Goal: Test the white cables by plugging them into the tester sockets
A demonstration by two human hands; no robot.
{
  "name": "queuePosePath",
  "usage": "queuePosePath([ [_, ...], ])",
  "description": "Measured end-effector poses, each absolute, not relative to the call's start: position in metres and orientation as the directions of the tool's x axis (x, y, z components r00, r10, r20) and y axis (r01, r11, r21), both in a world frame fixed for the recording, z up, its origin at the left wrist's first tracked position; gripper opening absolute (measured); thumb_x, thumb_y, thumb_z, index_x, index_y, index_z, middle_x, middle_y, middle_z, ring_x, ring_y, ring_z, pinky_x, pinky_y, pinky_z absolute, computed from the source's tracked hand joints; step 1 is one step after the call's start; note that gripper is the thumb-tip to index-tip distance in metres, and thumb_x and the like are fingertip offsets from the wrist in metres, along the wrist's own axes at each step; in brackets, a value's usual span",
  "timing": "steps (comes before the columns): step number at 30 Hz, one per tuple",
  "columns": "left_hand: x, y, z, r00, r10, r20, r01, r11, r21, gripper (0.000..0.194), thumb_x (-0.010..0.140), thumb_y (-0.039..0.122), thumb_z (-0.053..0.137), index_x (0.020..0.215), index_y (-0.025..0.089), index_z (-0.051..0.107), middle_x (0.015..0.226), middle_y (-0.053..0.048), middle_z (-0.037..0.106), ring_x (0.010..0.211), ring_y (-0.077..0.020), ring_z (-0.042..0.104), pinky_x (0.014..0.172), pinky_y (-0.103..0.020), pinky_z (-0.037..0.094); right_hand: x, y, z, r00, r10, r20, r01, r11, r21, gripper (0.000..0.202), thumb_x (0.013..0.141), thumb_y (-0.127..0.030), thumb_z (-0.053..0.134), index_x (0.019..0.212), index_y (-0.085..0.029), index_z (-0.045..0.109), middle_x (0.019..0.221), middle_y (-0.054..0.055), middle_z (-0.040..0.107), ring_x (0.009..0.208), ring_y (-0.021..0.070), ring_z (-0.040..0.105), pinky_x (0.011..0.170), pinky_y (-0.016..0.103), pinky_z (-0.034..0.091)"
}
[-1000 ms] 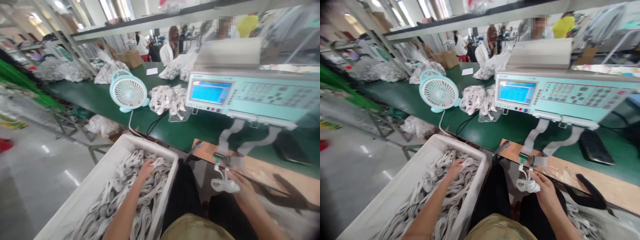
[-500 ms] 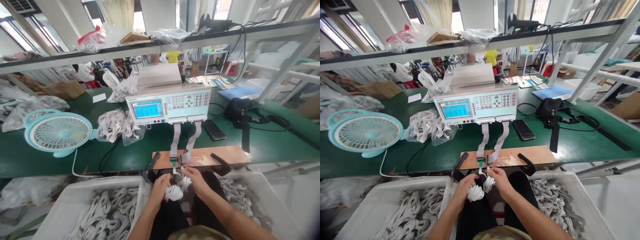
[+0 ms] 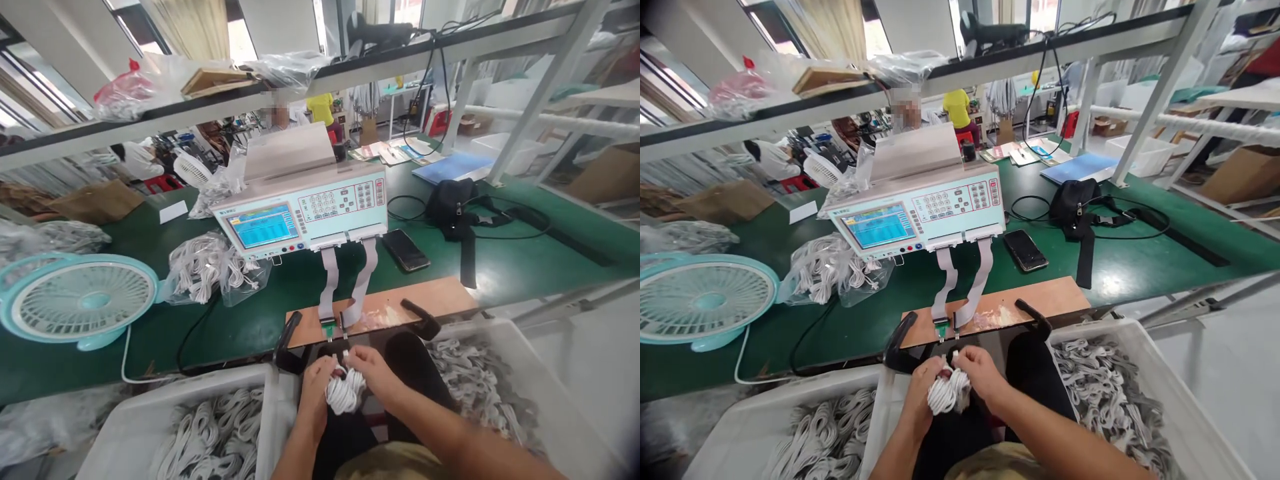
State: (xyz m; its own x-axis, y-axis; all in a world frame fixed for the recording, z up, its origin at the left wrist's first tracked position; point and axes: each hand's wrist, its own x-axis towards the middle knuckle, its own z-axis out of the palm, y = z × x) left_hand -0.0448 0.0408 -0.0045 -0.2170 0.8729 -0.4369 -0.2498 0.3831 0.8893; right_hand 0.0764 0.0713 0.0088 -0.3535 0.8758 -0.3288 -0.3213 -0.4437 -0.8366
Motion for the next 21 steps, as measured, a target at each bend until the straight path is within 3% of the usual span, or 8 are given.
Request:
queuePosePath([
  [5, -0.037, 0.028, -0.002, -0.012, 0.9, -0.435, -0.078, 0.433, 0.898, 0.039, 0.072, 0.053, 0.058, 0.065, 0.015, 0.057, 0.044, 0.006, 0.043, 0.038, -0.0052, 0.03, 0.039, -0.018, 0.02, 0.153, 0.059, 0.003, -0.322, 0.868, -0.378, -0.14, -0.438, -0.888, 0.029, 0.068, -0.042, 0.062, 0.06, -0.018, 0.048, 0.052, -0.005, 0.043, 0.047, 0.0096, 0.035, 0.047, 0.022, 0.025],
  [8, -0.035, 0.023, 0.002, -0.002, 0.905, -0.426, -0.068, 0.425, 0.903, 0.034, 0.079, 0.051, 0.049, 0.075, 0.017, 0.054, 0.049, 0.007, 0.043, 0.039, -0.0064, 0.031, 0.039, -0.018, 0.021, 0.233, 0.068, 0.0, -0.323, 0.891, -0.32, 0.339, -0.207, -0.918, 0.024, 0.073, -0.037, 0.059, 0.059, -0.019, 0.053, 0.056, -0.002, 0.048, 0.053, 0.0141, 0.044, 0.051, 0.024, 0.032],
  [11, -0.029, 0.019, 0.007, 0.009, 0.967, -0.253, 0.087, 0.252, 0.964, 0.023, 0.085, 0.038, 0.043, 0.081, 0.019, 0.054, 0.057, 0.005, 0.046, 0.048, -0.0097, 0.041, 0.046, -0.021, 0.031, 0.271, 0.067, 0.011, -0.124, 0.985, -0.116, 0.66, -0.006, -0.751, 0.017, 0.07, -0.036, 0.063, 0.072, -0.02, 0.062, 0.073, 0.005, 0.058, 0.066, 0.0207, 0.053, 0.061, 0.03, 0.04],
  [13, -0.021, 0.018, 0.01, 0.071, 0.994, -0.085, 0.277, 0.062, 0.959, 0.018, 0.088, 0.029, 0.04, 0.088, 0.019, 0.055, 0.067, 0.001, 0.052, 0.06, -0.0131, 0.048, 0.057, -0.024, 0.038, 0.257, 0.059, 0.024, -0.216, 0.967, -0.138, 0.625, 0.028, -0.78, 0.02, 0.078, -0.036, 0.057, 0.088, -0.021, 0.064, 0.086, 0.007, 0.062, 0.076, 0.0224, 0.057, 0.069, 0.031, 0.043],
  [15, -0.011, 0.016, 0.013, 0.185, 0.98, 0.071, 0.415, -0.143, 0.898, 0.018, 0.087, 0.021, 0.039, 0.095, 0.02, 0.055, 0.08, -0.003, 0.058, 0.072, -0.0165, 0.052, 0.068, -0.029, 0.04, 0.223, 0.048, 0.036, -0.459, 0.855, -0.242, 0.449, -0.012, -0.893, 0.021, 0.087, -0.035, 0.048, 0.097, -0.022, 0.062, 0.093, 0.005, 0.063, 0.083, 0.0204, 0.057, 0.073, 0.029, 0.044],
  [17, -0.003, 0.013, 0.015, 0.264, 0.95, 0.168, 0.456, -0.276, 0.846, 0.02, 0.085, 0.016, 0.041, 0.099, 0.02, 0.055, 0.089, -0.005, 0.059, 0.08, -0.0187, 0.053, 0.076, -0.033, 0.04, 0.188, 0.039, 0.041, -0.58, 0.779, -0.238, 0.3, -0.067, -0.952, 0.02, 0.088, -0.033, 0.048, 0.095, -0.019, 0.06, 0.09, 0.003, 0.063, 0.082, 0.0187, 0.057, 0.071, 0.027, 0.045],
  [19, -0.001, 0.01, 0.017, 0.23, 0.961, 0.155, 0.431, -0.243, 0.869, 0.021, 0.085, 0.016, 0.043, 0.103, 0.021, 0.053, 0.091, -0.005, 0.057, 0.082, -0.0189, 0.052, 0.077, -0.033, 0.04, 0.166, 0.033, 0.039, -0.597, 0.774, -0.212, 0.215, -0.099, -0.971, 0.019, 0.087, -0.034, 0.05, 0.091, -0.017, 0.059, 0.086, 0.002, 0.062, 0.079, 0.0175, 0.056, 0.068, 0.025, 0.044],
  [21, -0.004, 0.006, 0.017, 0.15, 0.988, 0.032, 0.322, -0.079, 0.944, 0.024, 0.084, 0.019, 0.046, 0.107, 0.021, 0.05, 0.092, -0.004, 0.055, 0.084, -0.0183, 0.053, 0.078, -0.032, 0.042, 0.159, 0.029, 0.032, -0.58, 0.789, -0.203, 0.188, -0.113, -0.976, 0.018, 0.086, -0.032, 0.053, 0.089, -0.015, 0.058, 0.083, 0.002, 0.061, 0.076, 0.0164, 0.055, 0.067, 0.024, 0.044],
])
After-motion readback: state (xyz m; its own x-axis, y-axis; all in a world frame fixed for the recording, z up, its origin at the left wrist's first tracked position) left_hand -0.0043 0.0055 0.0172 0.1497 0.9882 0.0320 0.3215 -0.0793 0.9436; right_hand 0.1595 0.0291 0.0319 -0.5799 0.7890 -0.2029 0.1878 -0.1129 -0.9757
